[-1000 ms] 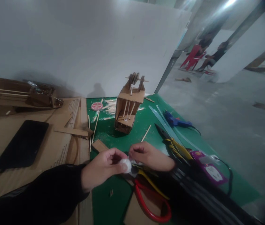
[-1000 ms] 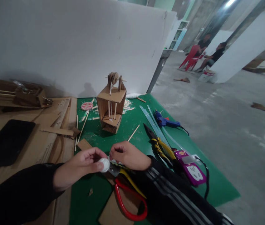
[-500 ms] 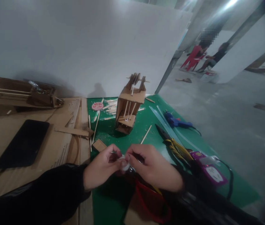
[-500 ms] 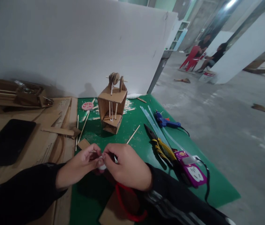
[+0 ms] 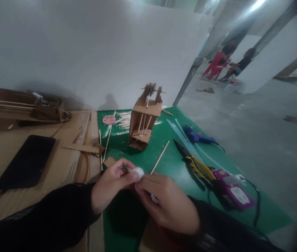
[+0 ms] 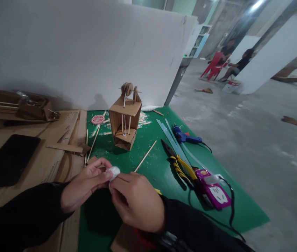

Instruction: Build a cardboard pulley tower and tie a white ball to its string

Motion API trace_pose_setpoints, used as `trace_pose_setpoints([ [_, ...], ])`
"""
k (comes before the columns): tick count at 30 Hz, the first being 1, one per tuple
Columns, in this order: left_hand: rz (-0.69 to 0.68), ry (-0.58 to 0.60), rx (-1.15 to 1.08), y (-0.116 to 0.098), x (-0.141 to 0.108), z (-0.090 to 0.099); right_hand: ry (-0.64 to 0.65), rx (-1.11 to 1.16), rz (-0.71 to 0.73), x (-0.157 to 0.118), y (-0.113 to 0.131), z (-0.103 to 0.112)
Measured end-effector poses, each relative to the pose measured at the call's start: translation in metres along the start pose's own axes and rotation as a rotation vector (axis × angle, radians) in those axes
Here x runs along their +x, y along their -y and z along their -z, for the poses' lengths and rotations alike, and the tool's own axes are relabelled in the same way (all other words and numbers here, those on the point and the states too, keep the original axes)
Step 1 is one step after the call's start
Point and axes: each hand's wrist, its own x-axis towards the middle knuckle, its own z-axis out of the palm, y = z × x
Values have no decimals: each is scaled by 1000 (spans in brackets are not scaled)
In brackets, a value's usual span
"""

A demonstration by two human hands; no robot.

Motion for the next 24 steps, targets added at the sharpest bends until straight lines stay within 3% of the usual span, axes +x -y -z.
trace_pose_setpoints([
  [4, -31, 61, 31, 0, 0, 4, -9, 3, -2, -3, -5, 3],
  [14, -87, 87, 223, 0, 0, 7, 19, -29, -12, -5, -11, 3],
  [21, -97, 38, 74, 3, -2, 2, -53, -119, -19, -6, -11, -7],
  [24, -104, 108, -3, 6, -6, 1, -35, 7, -15, -3, -19, -11],
])
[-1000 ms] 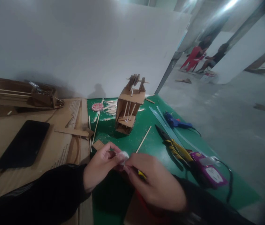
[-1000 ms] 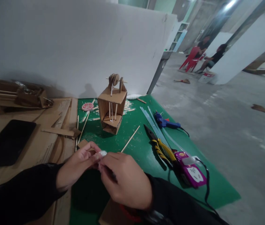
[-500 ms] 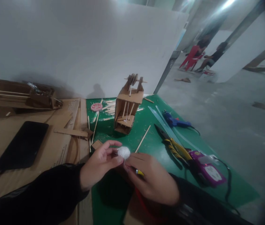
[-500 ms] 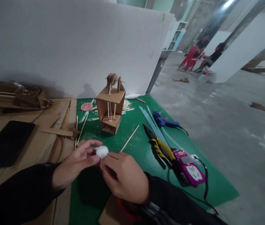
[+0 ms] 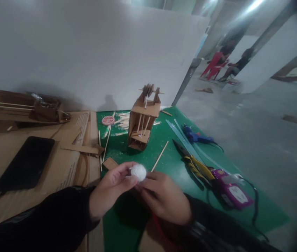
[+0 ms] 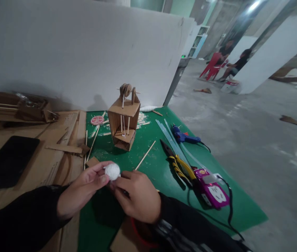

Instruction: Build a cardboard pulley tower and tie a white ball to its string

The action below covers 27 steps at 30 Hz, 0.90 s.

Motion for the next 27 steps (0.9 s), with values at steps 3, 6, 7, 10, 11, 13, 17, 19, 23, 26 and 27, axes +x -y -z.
trace_pose_setpoints([
  [3, 20, 113, -4, 1, -3, 1, 57, 243, -26, 5, -15, 3],
  [6, 25, 145, 26, 1, -4, 2, 144, 388, -125, 11, -32, 14],
  [7, 38, 145, 35, 1, -4, 2, 174, 404, -174, 13, -37, 19],
  [10, 113, 178, 69, 3, -4, 2, 207, 418, -274, 18, -47, 33],
  [11, 136, 199, 74, 4, -3, 2, 213, 433, -288, 19, -50, 36],
  [13, 162, 230, 74, 5, -3, 1, 225, 477, -308, 20, -52, 40],
  [17, 155, 225, 134, 11, -4, 0, 207, 545, -328, 22, -52, 40],
  [19, 129, 208, 188, 14, -5, 0, 178, 559, -332, 23, -48, 40],
  [23, 108, 170, 264, 16, -4, 2, 115, 557, -321, 24, -30, 43],
  [26, 95, 131, 283, 13, 0, 2, 107, 459, -284, 20, -11, 44],
  [27, 91, 117, 274, 12, 1, 1, 100, 397, -264, 18, -4, 44],
])
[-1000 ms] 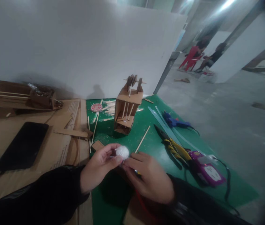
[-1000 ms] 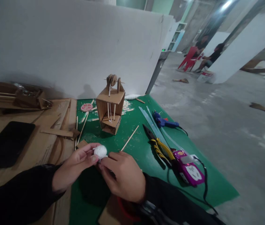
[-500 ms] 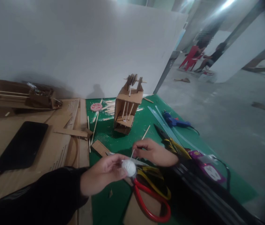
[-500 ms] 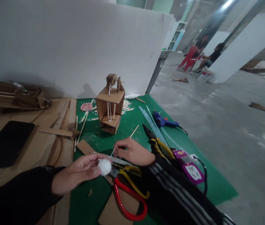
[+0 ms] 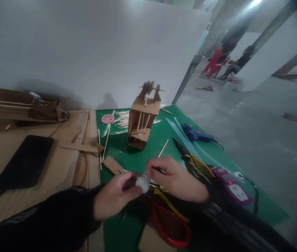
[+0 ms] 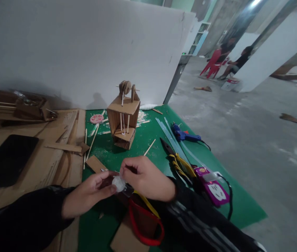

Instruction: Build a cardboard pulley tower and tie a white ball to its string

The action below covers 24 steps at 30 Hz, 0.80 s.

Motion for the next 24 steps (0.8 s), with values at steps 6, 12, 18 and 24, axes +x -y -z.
trace_pose_setpoints([
  [6, 9, -101, -84, -10, 3, 1, 7, -255, 162, -16, 15, -24],
  [12, -86, -68, -99, -14, 1, 3, 20, -135, 132, -15, 1, -32],
  [18, -105, 50, -40, -20, -4, 5, 68, 147, -22, -6, -27, -22],
  [24, 5, 168, -58, -24, -8, 1, 83, 268, -173, 7, -48, -10],
])
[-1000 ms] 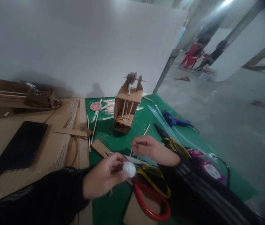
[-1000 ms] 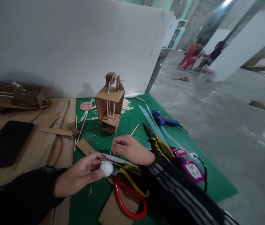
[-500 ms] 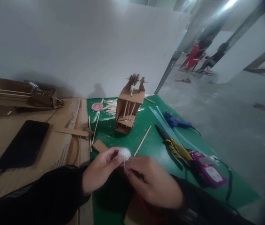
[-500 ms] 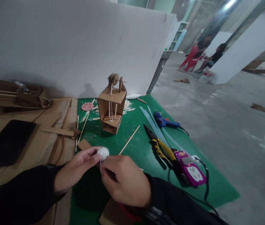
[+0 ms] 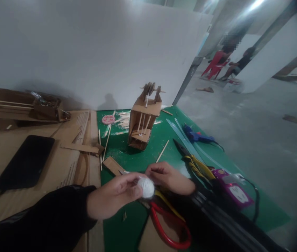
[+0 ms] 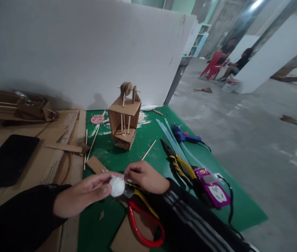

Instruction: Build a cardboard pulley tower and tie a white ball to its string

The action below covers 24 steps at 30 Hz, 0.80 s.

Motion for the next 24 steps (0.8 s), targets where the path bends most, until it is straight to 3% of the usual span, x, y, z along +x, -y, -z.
trace_pose_setpoints([
  [5, 42, 37, -43, 7, 2, -3, -21, -107, 48, 2, 7, 9],
  [11, 17, -62, -11, 19, 2, -1, -53, -182, 119, 2, 19, 10],
  [17, 3, -99, 41, 18, 7, 0, -96, -329, 134, -7, 41, -1],
  [24, -24, -146, 138, 14, 8, 1, -140, -582, 293, -28, 56, -23],
])
